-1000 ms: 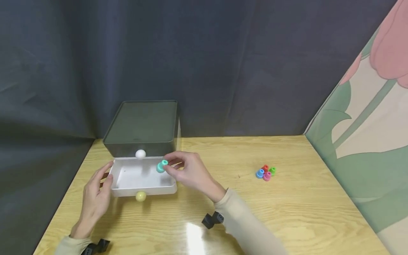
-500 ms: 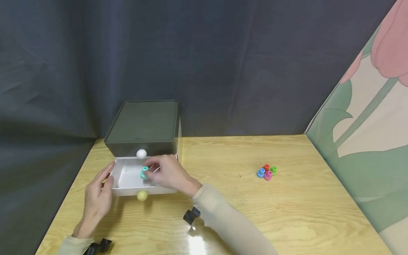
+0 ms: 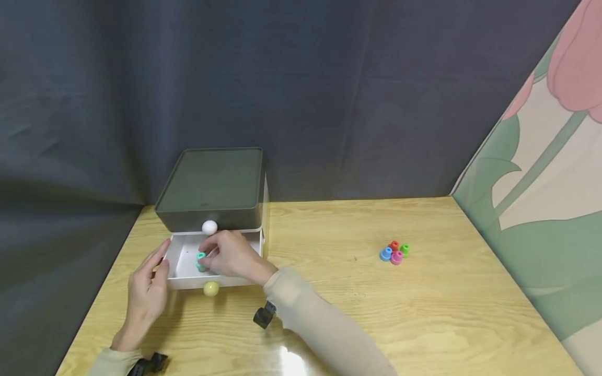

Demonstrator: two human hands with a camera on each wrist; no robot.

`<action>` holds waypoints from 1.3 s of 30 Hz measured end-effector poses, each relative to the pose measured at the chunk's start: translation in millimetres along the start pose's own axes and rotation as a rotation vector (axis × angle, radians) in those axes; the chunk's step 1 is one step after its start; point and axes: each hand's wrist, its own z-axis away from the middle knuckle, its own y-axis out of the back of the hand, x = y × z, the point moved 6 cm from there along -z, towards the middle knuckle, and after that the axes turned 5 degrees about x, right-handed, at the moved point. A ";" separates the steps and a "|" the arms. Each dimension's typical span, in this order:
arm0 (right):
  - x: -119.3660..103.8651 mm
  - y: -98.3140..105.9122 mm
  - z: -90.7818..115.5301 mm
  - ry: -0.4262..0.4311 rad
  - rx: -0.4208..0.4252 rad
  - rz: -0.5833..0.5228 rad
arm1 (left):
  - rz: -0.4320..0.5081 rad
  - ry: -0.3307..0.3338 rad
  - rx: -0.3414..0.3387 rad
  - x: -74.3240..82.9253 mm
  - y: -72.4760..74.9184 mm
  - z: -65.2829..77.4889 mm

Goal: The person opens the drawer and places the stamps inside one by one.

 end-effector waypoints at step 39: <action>3.9 55.0 46.2 0.165 0.172 0.060 | 0.020 -0.011 -0.012 -4.8 -0.6 -1.3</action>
